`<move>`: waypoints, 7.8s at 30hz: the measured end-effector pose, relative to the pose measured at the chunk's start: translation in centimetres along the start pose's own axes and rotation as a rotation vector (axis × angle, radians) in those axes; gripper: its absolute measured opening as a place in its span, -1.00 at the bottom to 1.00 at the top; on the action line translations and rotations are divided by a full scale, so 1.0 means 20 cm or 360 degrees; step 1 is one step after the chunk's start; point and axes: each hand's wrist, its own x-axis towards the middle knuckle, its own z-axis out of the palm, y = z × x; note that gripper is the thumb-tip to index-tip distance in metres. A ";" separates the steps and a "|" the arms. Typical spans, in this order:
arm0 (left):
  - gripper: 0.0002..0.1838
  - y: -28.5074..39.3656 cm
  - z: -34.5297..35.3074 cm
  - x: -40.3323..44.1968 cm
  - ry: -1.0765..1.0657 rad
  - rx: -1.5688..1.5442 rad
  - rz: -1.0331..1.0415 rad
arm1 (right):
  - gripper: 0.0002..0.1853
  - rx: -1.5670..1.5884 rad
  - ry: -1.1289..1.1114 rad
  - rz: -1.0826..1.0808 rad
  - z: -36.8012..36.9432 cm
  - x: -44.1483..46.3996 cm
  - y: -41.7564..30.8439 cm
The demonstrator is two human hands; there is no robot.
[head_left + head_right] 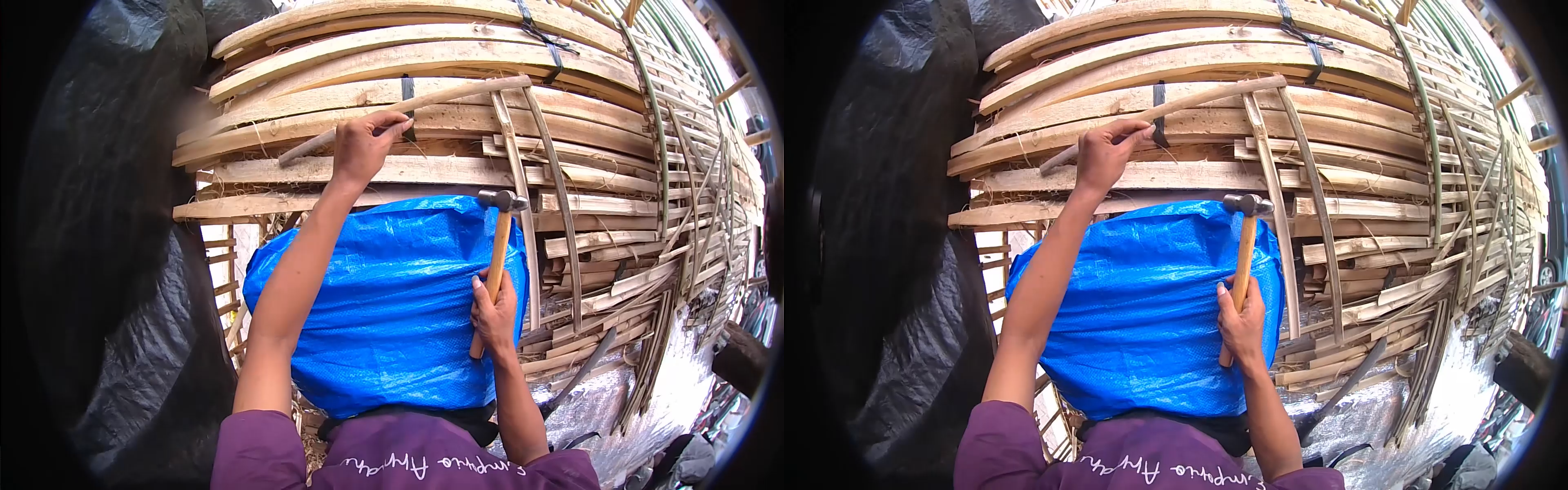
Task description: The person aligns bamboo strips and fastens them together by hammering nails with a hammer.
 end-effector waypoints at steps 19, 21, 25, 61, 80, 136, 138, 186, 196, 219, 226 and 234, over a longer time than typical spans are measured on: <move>-0.86 -0.50 -0.12 0.43 0.0042 0.0699 0.0376 | -0.81 0.0012 0.0056 0.0211 0.04 0.03 -0.07; -0.86 -0.52 -0.12 0.42 0.0053 0.0698 0.0474 | -0.81 0.0027 0.0074 0.0229 0.04 0.02 -0.07; -0.83 -0.59 -0.14 0.40 0.0055 0.0681 0.0738 | -0.80 -0.0021 0.0096 0.0231 0.05 0.03 -0.07; -0.63 -0.57 -0.19 0.28 -0.0105 0.1109 0.0854 | -0.80 -0.0024 0.0105 0.0225 0.06 0.03 -0.08; -0.62 -0.61 -0.20 0.28 -0.0093 0.1066 0.0782 | -0.80 -0.0012 0.0101 0.0235 0.06 0.03 -0.09; -0.40 -0.54 0.01 0.16 0.0261 0.0912 0.0283 | -0.78 -0.1398 -0.0266 -0.0867 0.69 0.93 -0.53; -0.41 -0.53 0.00 0.15 0.0267 0.0943 0.0288 | -0.77 -0.1393 -0.0280 -0.0765 0.70 0.92 -0.55; -0.14 -0.52 0.06 0.13 0.0219 0.1276 0.0342 | -0.80 -0.1372 -0.0269 -0.1183 0.72 1.01 -0.50; -0.17 -0.52 0.06 0.13 0.0191 0.1201 0.0286 | -0.81 -0.1480 -0.0232 -0.1050 0.71 1.03 -0.51; -0.27 -0.52 0.06 0.12 0.0275 0.1119 0.0306 | -0.81 -0.1265 -0.0217 -0.1120 0.68 1.01 -0.53; -0.27 -0.54 0.07 0.13 0.0284 0.1138 0.0298 | -0.82 -0.1236 -0.0247 -0.1139 0.70 1.01 -0.54; -0.28 -0.53 0.07 0.13 0.0341 0.1087 0.0323 | -0.81 -0.1362 -0.0245 -0.1109 0.70 1.01 -0.49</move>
